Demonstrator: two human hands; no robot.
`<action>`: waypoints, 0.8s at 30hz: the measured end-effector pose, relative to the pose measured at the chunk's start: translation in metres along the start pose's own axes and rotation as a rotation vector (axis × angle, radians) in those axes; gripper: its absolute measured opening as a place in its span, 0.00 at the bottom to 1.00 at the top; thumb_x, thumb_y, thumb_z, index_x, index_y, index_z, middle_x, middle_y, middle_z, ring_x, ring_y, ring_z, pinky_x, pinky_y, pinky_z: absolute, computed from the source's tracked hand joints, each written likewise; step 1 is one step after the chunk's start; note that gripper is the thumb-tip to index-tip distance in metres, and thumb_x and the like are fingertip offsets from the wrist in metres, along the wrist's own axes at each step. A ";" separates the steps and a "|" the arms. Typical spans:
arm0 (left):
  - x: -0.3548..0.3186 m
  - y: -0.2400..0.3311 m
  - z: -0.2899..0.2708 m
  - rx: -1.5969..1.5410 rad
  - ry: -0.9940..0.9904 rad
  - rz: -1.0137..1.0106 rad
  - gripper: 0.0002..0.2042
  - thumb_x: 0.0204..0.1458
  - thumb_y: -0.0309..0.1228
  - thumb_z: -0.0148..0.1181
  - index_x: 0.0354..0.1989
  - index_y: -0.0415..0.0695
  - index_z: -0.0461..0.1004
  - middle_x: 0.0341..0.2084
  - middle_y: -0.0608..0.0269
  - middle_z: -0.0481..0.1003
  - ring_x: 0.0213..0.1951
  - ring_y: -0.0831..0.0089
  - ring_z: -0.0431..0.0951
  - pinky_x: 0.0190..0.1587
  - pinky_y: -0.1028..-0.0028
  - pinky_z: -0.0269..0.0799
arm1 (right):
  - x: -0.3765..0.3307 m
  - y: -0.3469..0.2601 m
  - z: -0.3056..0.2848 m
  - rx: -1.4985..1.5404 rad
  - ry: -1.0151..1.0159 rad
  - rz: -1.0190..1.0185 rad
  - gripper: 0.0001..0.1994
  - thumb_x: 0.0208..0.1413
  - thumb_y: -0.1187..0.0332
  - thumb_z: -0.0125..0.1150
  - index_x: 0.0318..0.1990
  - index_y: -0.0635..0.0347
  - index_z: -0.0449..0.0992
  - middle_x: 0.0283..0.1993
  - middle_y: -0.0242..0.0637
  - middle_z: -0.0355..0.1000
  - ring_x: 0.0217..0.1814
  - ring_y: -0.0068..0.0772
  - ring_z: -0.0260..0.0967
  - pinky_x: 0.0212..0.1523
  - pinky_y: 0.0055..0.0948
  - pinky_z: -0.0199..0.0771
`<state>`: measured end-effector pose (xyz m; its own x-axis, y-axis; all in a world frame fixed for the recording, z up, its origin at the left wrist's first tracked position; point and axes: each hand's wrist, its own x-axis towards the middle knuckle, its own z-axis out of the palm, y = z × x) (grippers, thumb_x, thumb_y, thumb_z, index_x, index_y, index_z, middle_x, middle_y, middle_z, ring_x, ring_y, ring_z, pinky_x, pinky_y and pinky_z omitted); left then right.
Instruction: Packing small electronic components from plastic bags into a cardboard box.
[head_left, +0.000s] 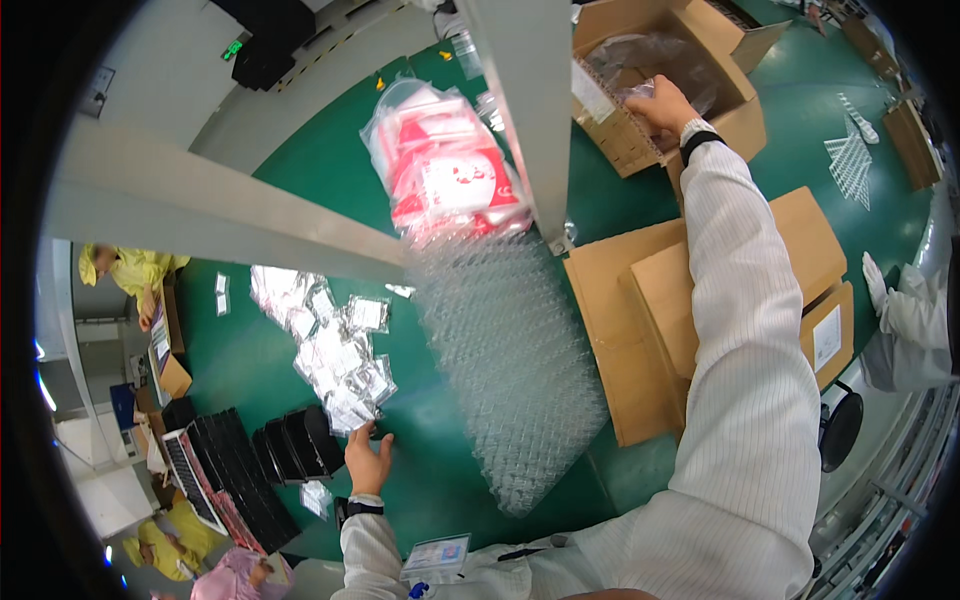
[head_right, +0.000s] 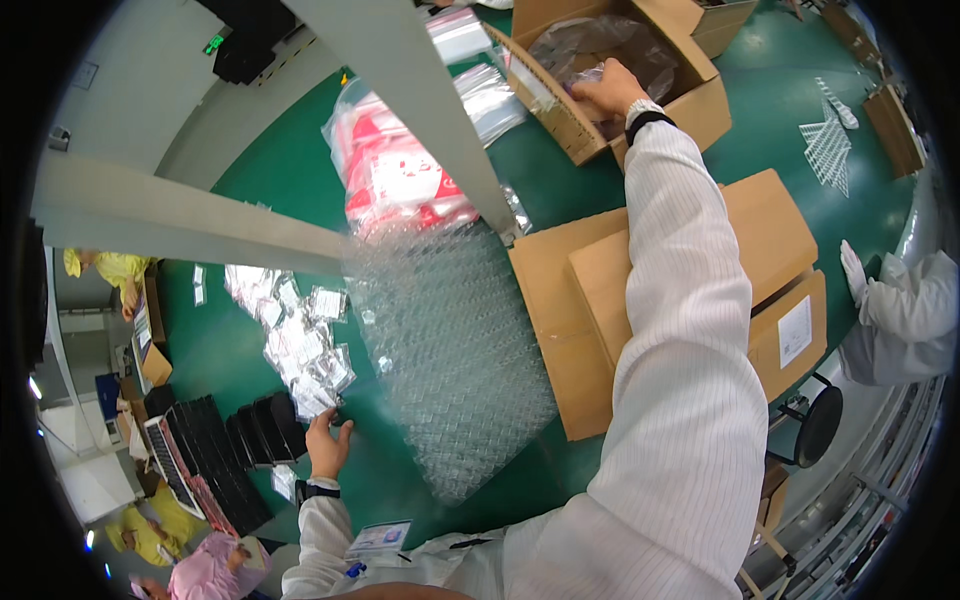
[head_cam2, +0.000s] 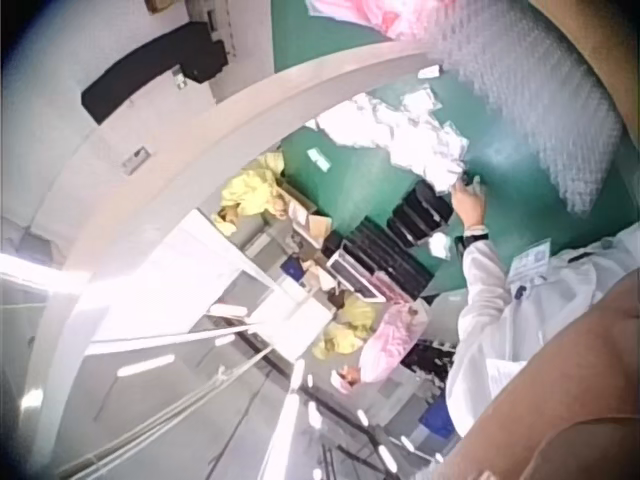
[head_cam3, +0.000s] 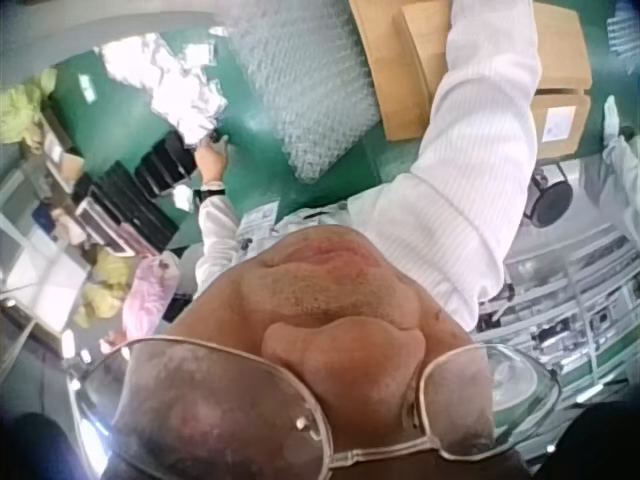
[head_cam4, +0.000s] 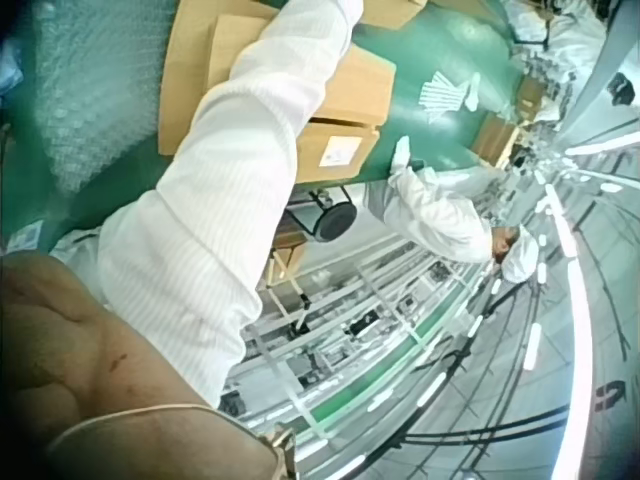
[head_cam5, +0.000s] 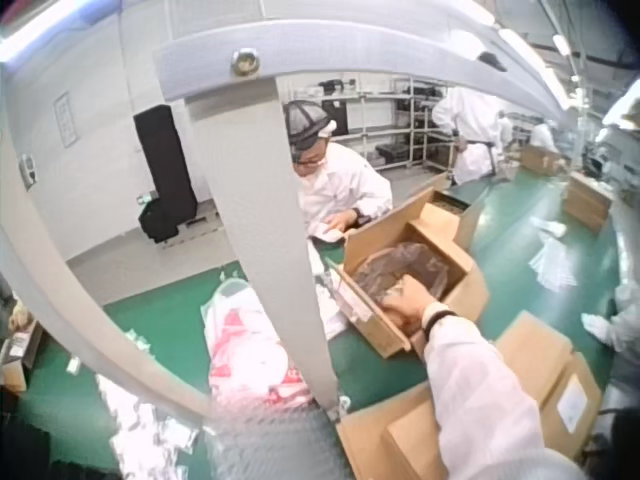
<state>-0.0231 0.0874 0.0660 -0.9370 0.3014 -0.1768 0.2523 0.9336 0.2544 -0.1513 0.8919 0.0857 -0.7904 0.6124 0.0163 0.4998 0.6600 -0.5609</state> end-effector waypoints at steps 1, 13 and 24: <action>0.003 -0.001 -0.001 -0.007 0.005 0.016 0.22 0.53 0.34 0.73 0.53 0.36 0.79 0.44 0.45 0.81 0.47 0.47 0.82 0.51 0.56 0.77 | -0.002 0.002 -0.012 0.129 -0.026 0.028 0.39 0.45 0.50 0.76 0.60 0.69 0.71 0.57 0.56 0.76 0.56 0.50 0.78 0.56 0.41 0.79; 0.014 -0.009 0.001 -0.067 0.003 -0.044 0.18 0.53 0.35 0.72 0.48 0.36 0.82 0.37 0.44 0.83 0.40 0.47 0.84 0.46 0.56 0.78 | -0.095 -0.052 -0.154 1.425 -0.202 -0.051 0.22 0.64 0.61 0.66 0.61 0.62 0.73 0.55 0.41 0.79 0.56 0.35 0.79 0.57 0.41 0.83; 0.019 -0.006 -0.003 -0.106 0.009 -0.067 0.15 0.55 0.35 0.71 0.46 0.38 0.83 0.35 0.47 0.84 0.37 0.51 0.85 0.44 0.59 0.79 | -0.203 -0.086 -0.075 1.337 -0.782 0.050 0.35 0.61 0.53 0.65 0.70 0.64 0.65 0.53 0.46 0.77 0.50 0.39 0.81 0.48 0.38 0.87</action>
<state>-0.0433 0.0871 0.0636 -0.9531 0.2365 -0.1886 0.1622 0.9258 0.3414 -0.0072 0.7435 0.1929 -0.9778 -0.0321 -0.2068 0.1973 -0.4708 -0.8599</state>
